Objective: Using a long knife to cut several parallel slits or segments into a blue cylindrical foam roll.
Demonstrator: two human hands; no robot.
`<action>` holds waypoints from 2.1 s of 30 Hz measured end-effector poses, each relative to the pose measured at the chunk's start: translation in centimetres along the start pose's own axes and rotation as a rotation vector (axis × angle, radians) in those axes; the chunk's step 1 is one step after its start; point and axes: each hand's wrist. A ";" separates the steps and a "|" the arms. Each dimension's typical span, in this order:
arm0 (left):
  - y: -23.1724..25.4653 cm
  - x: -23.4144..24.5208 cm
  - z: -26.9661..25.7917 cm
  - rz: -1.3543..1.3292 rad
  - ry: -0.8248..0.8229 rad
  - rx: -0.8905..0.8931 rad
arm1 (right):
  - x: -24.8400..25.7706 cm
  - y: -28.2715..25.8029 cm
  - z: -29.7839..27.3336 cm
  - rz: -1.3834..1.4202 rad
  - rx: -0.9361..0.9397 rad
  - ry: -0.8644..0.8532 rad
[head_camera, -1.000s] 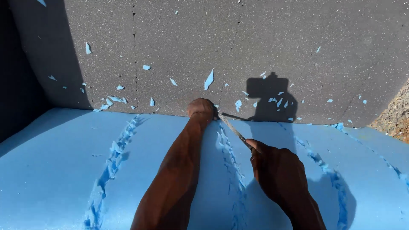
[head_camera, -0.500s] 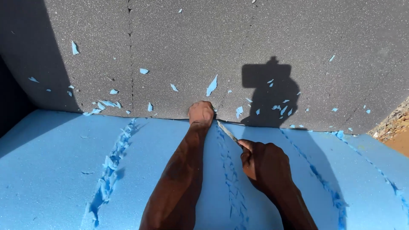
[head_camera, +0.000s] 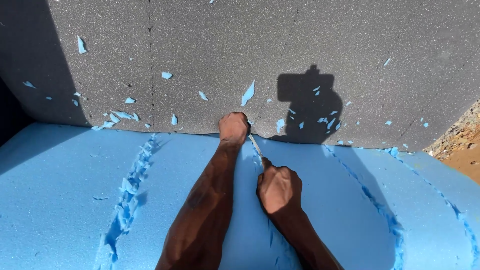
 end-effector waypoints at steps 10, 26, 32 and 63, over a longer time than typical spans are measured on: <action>0.4 1.2 -0.1 -0.007 -0.013 -0.005 | -2.2 1.5 4.5 -0.122 0.357 0.178; 0.9 3.1 -0.7 -0.065 -0.045 -0.028 | -1.9 6.0 14.2 0.665 -0.008 -0.351; 0.9 3.3 -0.7 -0.085 0.010 -0.017 | -3.2 5.7 14.8 0.479 0.095 -0.367; 0.5 0.4 0.2 -0.164 0.021 -0.063 | -7.0 9.4 24.9 -0.433 0.591 -0.277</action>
Point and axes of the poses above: each hand's wrist, its own z-axis towards the middle knuckle, its own x-axis out of the back of the hand, y = z × x, and after that the axes turned 15 degrees about z, right-handed
